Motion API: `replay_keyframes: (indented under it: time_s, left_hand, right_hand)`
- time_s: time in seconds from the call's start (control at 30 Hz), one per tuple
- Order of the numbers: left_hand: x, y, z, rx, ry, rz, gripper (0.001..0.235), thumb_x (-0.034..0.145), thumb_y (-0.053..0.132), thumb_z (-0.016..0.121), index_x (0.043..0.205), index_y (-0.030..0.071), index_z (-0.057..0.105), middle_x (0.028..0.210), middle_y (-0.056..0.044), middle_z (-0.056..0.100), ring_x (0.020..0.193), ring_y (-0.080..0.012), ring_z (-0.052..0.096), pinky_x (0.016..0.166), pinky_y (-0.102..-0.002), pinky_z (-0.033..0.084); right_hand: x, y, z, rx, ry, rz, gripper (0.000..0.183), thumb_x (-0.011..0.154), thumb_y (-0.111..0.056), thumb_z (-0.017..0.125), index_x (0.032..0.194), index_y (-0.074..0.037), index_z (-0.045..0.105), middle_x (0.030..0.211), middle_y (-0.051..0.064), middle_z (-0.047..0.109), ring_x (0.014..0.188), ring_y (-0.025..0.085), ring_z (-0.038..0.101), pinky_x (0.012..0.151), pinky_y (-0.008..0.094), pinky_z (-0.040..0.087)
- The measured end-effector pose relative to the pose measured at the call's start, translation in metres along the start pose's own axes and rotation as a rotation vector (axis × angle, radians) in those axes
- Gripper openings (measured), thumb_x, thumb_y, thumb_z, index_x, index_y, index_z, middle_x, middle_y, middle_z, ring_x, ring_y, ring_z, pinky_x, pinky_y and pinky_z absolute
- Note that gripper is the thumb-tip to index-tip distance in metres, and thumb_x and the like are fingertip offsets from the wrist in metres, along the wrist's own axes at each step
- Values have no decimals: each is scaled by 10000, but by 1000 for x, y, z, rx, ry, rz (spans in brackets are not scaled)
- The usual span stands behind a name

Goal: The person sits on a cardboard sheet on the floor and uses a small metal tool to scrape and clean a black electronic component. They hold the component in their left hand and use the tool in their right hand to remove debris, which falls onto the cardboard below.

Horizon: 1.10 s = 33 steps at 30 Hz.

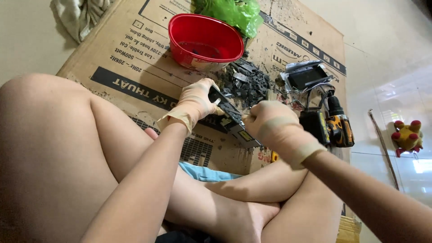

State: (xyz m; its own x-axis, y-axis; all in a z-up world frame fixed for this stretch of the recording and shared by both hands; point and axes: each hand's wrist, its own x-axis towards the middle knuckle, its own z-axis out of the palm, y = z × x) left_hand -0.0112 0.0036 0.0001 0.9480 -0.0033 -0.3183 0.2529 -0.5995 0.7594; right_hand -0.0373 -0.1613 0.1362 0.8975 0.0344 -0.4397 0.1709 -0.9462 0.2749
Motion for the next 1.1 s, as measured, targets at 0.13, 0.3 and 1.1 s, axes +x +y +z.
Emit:
replay_keyframes:
  time_s: [0.13,0.3,1.1]
  left_hand:
    - [-4,4,-4,-1,-9,-30,549,724,349,911,1189,300,625,1197,14,671,1205,-226,648,1012,-400,556]
    - [27,-17,18,26,22,12,606,638,425,948,1147,334,631,1170,62,668,1191,-188,650,1025,-368,536]
    - [-16,2,-13,63,-18,50,426,791,324,792,1176,306,611,1202,16,673,1223,-235,634,1095,-407,449]
  right_hand:
    - [1,0,20,-248,197,-198,345,932,-385,478,1001,-174,742,795,171,748,804,370,765,641,539,611]
    - [-9,-7,-24,88,-55,-13,329,931,-345,549,981,-157,814,762,123,772,825,308,771,817,449,596]
    - [66,-55,-93,-295,-330,-173,212,949,-291,633,1042,-119,713,931,15,774,728,175,675,736,370,509]
